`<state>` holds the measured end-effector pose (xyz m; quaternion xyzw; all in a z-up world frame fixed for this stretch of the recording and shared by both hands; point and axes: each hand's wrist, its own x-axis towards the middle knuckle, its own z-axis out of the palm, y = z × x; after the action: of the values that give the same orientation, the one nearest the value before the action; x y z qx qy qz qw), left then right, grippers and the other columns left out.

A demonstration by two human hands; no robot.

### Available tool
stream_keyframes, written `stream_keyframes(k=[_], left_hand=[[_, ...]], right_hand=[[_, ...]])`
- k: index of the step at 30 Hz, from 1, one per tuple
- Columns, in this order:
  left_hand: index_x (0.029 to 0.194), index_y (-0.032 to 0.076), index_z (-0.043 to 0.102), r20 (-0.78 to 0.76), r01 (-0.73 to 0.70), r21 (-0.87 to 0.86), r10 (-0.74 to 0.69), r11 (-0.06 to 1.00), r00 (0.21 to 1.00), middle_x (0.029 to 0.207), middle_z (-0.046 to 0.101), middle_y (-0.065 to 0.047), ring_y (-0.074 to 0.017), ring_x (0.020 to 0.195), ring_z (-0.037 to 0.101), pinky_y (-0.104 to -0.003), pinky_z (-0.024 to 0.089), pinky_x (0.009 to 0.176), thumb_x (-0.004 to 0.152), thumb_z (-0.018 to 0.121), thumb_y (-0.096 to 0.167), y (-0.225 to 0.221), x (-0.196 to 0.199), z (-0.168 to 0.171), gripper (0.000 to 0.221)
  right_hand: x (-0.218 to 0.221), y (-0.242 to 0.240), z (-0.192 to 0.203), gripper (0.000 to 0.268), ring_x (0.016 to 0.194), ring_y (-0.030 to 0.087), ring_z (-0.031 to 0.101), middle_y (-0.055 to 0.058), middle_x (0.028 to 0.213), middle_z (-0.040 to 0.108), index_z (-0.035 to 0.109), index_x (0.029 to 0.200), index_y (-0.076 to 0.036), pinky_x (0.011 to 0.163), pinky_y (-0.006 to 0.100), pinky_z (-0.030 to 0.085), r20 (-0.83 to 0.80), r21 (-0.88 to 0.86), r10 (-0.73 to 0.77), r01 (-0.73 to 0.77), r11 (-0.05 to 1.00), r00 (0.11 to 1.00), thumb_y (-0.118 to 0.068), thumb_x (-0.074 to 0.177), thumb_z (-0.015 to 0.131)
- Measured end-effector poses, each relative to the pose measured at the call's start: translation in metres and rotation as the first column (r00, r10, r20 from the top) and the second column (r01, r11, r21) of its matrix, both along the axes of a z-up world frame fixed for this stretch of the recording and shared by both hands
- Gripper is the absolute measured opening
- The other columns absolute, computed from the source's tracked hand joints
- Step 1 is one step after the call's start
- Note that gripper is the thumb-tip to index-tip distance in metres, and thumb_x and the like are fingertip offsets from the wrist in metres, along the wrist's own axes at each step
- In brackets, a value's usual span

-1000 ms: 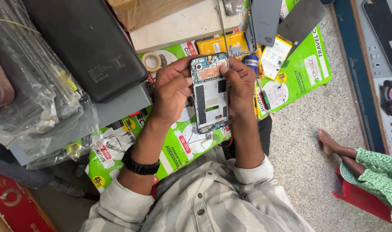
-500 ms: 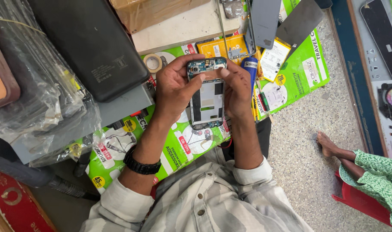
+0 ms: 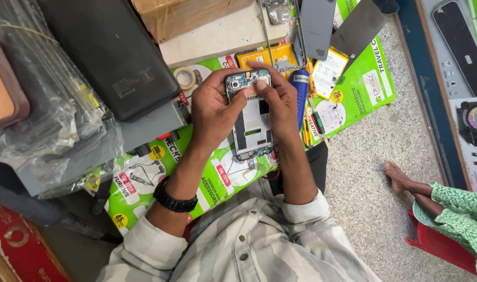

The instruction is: The person uses a blue electric screwdriver to remove screws from the internal frame of a disassembled smartphone. They then use their fingers to detach and remove a small internal component from the device's chassis.

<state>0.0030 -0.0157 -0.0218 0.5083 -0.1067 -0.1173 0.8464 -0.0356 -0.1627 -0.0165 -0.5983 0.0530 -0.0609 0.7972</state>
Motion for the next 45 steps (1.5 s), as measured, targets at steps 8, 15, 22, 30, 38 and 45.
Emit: stream_keyframes(k=[8, 15, 22, 30, 38, 45], left_hand=[[0.124, -0.003, 0.052, -0.05, -0.186, -0.028, 0.185, 0.982, 0.981, 0.116, 0.066, -0.014, -0.0151, 0.105, 0.066, -0.028, 0.056, 0.094, 0.097, 0.068, -0.008, -0.006, 0.002, -0.024, 0.032], [0.124, 0.003, 0.043, -0.011, -0.127, -0.068, 0.126, 0.99, 0.992, 0.116, 0.067, -0.013, -0.0165, 0.107, 0.067, -0.03, 0.057, 0.093, 0.097, 0.067, 0.001, -0.001, 0.0, 0.001, 0.036], [0.127, 0.001, 0.053, -0.114, 0.186, -0.22, -0.215, 0.958, 0.97, 0.105, 0.061, -0.001, -0.0129, 0.08, 0.06, -0.031, 0.058, 0.056, 0.104, 0.06, 0.024, 0.019, -0.008, 0.038, 0.032], [0.107, -0.002, 0.074, -0.158, 0.253, -0.016, -0.252, 0.967, 0.955, 0.075, 0.064, 0.001, -0.0045, 0.064, 0.054, -0.024, 0.053, 0.049, 0.096, 0.068, 0.013, 0.021, -0.007, 0.025, 0.019], [0.145, 0.001, 0.046, -0.182, 0.415, -0.368, -0.502, 0.832, 0.846, 0.123, 0.062, -0.009, -0.0043, 0.072, 0.056, -0.029, 0.061, 0.061, 0.102, 0.07, 0.035, 0.022, -0.014, 0.035, 0.06], [0.152, -0.012, 0.032, -0.116, 0.461, -0.535, -0.602, 0.708, 0.79, 0.149, 0.051, -0.026, -0.0245, 0.133, 0.066, -0.032, 0.062, 0.092, 0.084, 0.076, 0.059, 0.017, -0.024, 0.057, 0.107]], right_hand=[[-0.018, 0.003, 0.06, 0.069, 0.144, 0.039, 0.049, 0.025, 0.16, 0.039, 0.046, 0.15, -0.008, 0.118, 0.044, 0.045, 0.185, -0.798, 0.055, 0.118, 0.591, 0.981, -0.026, 0.092, 0.078], [-0.046, 0.02, 0.055, 0.082, 0.127, 0.044, 0.057, 0.031, 0.144, 0.05, 0.049, 0.153, -0.008, 0.103, 0.046, 0.052, 0.019, -0.933, 0.04, 0.003, 0.36, 0.999, -0.031, 0.082, 0.083], [-0.055, 0.008, 0.021, 0.081, 0.101, 0.031, 0.059, 0.029, 0.131, 0.053, 0.036, 0.156, 0.002, 0.081, 0.042, 0.056, 0.106, 0.804, 0.234, -0.222, 0.552, 0.966, -0.043, 0.094, 0.065], [-0.061, 0.031, 0.0, 0.081, 0.095, 0.029, 0.054, 0.024, 0.125, 0.047, 0.032, 0.154, -0.001, 0.073, 0.038, 0.054, 0.194, 0.929, 0.216, -0.25, 0.272, 0.957, -0.046, 0.095, 0.063], [-0.064, 0.031, 0.0, 0.072, 0.091, 0.032, 0.056, 0.025, 0.131, 0.051, 0.036, 0.153, -0.01, 0.07, 0.04, 0.054, 0.27, 0.935, 0.225, -0.31, 0.17, 0.936, -0.043, 0.094, 0.061], [-0.071, 0.034, -0.007, 0.082, 0.1, 0.047, 0.066, 0.038, 0.133, 0.054, 0.031, 0.161, -0.002, 0.083, 0.056, 0.06, 0.346, 0.914, 0.276, -0.389, 0.117, 0.896, -0.044, 0.097, 0.06]])
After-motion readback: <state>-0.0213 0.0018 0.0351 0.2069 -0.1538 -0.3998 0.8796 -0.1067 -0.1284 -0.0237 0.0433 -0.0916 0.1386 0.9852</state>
